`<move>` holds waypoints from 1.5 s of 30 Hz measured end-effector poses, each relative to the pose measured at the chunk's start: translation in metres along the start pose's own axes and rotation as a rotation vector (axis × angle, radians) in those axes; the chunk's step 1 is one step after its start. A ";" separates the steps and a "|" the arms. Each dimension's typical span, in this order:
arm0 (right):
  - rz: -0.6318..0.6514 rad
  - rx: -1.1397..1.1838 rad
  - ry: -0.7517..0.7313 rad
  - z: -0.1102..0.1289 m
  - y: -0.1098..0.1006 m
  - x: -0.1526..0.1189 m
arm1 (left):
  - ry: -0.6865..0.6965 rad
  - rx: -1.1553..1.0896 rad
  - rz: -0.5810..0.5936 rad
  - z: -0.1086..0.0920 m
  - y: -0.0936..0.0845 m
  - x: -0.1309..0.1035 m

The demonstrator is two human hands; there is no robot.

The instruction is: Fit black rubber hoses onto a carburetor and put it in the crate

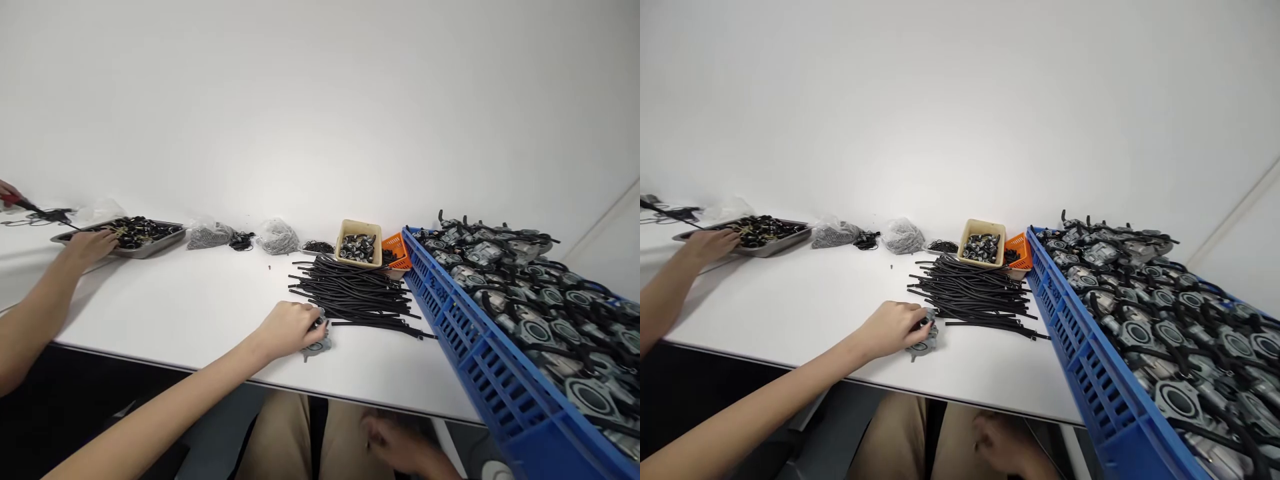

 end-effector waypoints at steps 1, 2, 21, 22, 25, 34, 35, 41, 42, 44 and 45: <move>0.072 -0.011 0.014 0.006 0.003 -0.002 | 0.032 -0.028 -0.026 -0.007 0.003 0.005; 0.090 0.043 -0.054 0.023 -0.001 -0.006 | 0.051 -0.059 -0.067 -0.012 0.004 0.010; -0.866 -0.316 -0.015 0.040 -0.290 0.231 | -0.302 -1.096 0.075 0.019 0.059 0.015; -0.896 -0.296 -0.016 0.037 -0.291 0.231 | -0.272 -1.049 0.074 0.019 0.057 0.021; -1.012 -0.193 0.005 0.028 -0.300 0.223 | -0.172 -0.924 0.110 0.018 0.054 0.040; -0.531 0.814 -0.271 0.080 -0.267 0.214 | -0.049 -0.807 0.039 0.031 0.069 0.066; -0.385 0.796 -0.286 0.094 -0.254 0.213 | -0.050 -0.816 0.017 0.035 0.070 0.065; 0.246 0.559 -0.358 0.141 -0.192 0.197 | -0.089 -0.778 -0.127 0.063 0.074 0.055; 0.253 0.560 -0.361 0.142 -0.190 0.197 | -0.087 -0.764 -0.142 0.065 0.075 0.054; 0.229 0.608 -0.362 0.142 -0.193 0.199 | -0.074 -0.761 -0.160 0.066 0.076 0.054; 0.214 0.646 -0.362 0.142 -0.196 0.199 | -0.065 -0.771 -0.165 0.066 0.076 0.054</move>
Point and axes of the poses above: each hand's wrist, its own x-axis towards the middle knuckle, its own y-axis out of the palm, z = x × y, the point moved 8 cm from there along x, towards the middle knuckle, and after that the axes turned 14 degrees about -z, right-handed, at the moved point
